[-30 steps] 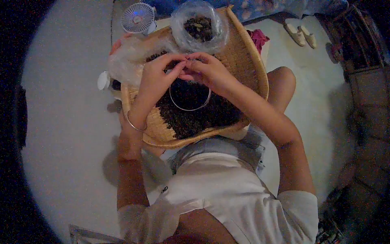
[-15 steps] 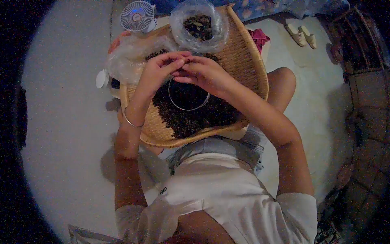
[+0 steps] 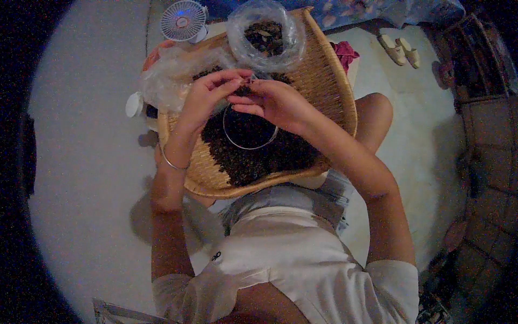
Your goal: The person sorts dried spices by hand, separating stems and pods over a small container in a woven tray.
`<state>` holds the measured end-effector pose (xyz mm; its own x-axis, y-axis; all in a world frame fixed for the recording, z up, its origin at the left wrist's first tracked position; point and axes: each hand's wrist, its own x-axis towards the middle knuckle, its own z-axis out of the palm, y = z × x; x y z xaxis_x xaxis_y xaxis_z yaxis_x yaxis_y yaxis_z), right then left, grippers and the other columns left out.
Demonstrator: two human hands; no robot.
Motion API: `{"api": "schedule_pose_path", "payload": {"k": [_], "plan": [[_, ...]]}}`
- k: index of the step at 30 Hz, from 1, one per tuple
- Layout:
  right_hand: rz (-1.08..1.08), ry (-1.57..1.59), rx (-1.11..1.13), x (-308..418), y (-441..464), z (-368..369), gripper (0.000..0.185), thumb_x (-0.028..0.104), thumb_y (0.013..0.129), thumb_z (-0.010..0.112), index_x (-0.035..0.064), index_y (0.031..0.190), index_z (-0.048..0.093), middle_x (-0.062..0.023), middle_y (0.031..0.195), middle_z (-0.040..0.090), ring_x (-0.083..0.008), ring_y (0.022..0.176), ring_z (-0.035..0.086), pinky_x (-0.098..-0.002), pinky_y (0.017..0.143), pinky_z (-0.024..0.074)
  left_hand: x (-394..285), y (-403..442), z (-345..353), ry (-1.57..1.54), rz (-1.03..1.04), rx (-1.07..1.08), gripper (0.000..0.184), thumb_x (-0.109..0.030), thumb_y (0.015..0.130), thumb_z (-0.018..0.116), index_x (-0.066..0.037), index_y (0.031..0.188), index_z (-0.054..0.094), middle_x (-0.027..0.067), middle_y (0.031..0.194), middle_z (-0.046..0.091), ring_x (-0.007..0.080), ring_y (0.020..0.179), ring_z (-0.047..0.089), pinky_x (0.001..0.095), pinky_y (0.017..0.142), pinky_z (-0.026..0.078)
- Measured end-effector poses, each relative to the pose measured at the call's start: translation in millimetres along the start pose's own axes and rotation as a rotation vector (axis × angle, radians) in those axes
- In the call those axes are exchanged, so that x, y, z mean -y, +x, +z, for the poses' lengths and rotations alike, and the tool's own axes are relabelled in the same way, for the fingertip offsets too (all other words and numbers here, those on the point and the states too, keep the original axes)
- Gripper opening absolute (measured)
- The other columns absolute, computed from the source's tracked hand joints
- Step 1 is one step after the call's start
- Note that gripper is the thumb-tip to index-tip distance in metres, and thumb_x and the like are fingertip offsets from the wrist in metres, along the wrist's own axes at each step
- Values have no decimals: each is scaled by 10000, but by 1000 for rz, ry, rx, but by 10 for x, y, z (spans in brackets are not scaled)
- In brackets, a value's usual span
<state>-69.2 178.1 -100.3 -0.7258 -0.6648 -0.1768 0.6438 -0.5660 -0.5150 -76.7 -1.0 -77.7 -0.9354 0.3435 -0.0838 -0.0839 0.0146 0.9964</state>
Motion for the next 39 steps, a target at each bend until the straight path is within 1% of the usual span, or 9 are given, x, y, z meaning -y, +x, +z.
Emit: {"api": "schedule_pose_path", "payload": {"k": [4, 7, 12, 17, 19, 22, 25, 31, 39], "plan": [[-19, -11, -4, -9, 4, -6, 295, 171, 871, 467, -32, 1085, 476, -139, 1084, 537, -264, 1052, 520, -344, 899, 442, -43, -9, 9, 8, 14, -7, 235, -146, 823, 575, -6, 1008, 610, 46, 916, 620, 94, 832, 547, 231, 753, 432], [-2, -19, -18, 0, -4, 19, 309, 173, 882, 452, -32, 1113, 461, -154, 1099, 533, -256, 1046, 526, -335, 887, 450, -59, -22, 19, -2, 9, -17, 220, -143, 828, 562, -8, 996, 605, 56, 977, 613, 122, 900, 551, 247, 823, 417], [-10, -35, -32, 12, -13, 40, 307, 164, 879, 460, -31, 1116, 458, -159, 1103, 530, -262, 1029, 539, -340, 880, 458, -37, -28, 36, 42, 24, -66, 184, -179, 840, 564, -25, 940, 580, 40, 880, 612, 87, 817, 549, 233, 743, 433], [-11, -77, -32, 24, -36, 72, 298, 160, 871, 477, -36, 1095, 471, -158, 1101, 531, -269, 1018, 548, -342, 870, 470, -73, -42, 68, -50, 49, -91, 190, -184, 841, 564, -27, 949, 555, 55, 865, 606, 98, 808, 556, 233, 740, 443], [20, -121, -11, 34, -35, 51, 315, 171, 882, 462, -52, 1105, 469, -189, 1079, 552, -227, 1005, 560, -289, 830, 484, -72, -44, 64, -110, 45, -86, 200, -189, 842, 565, -26, 957, 549, 58, 867, 606, 105, 803, 559, 237, 741, 448], [14, -152, -32, 10, -44, 18, 307, 165, 879, 469, -61, 1086, 479, -198, 1035, 574, -224, 950, 587, -279, 793, 500, 20, -13, 27, -88, 36, -85, 198, -181, 852, 548, -18, 963, 536, 81, 907, 610, 130, 833, 573, 253, 766, 458], [18, -166, -38, 17, -43, 17, 259, 145, 859, 502, -51, 1028, 496, -195, 964, 590, -267, 916, 598, -326, 787, 507, 36, -4, 28, -120, 36, -92, 179, -164, 863, 524, -15, 960, 525, 101, 956, 608, 153, 874, 581, 265, 786, 466], [-47, -302, -106, 9, -36, 19, 185, 154, 860, 509, -14, 938, 505, -200, 927, 595, -260, 824, 619, -348, 725, 522, -42, -26, 46, -258, 17, -81, 167, -159, 870, 505, -18, 958, 519, 124, 980, 604, 181, 901, 586, 287, 796, 473], [-85, -350, -153, 6, -39, 14, 187, 164, 856, 516, -12, 920, 511, -174, 863, 600, -234, 752, 615, -332, 700, 520, -12, -2, -26, -374, -1, -59, 196, -179, 883, 480, -9, 978, 496, 146, 1002, 585, 194, 919, 582, 316, 824, 476]]}}
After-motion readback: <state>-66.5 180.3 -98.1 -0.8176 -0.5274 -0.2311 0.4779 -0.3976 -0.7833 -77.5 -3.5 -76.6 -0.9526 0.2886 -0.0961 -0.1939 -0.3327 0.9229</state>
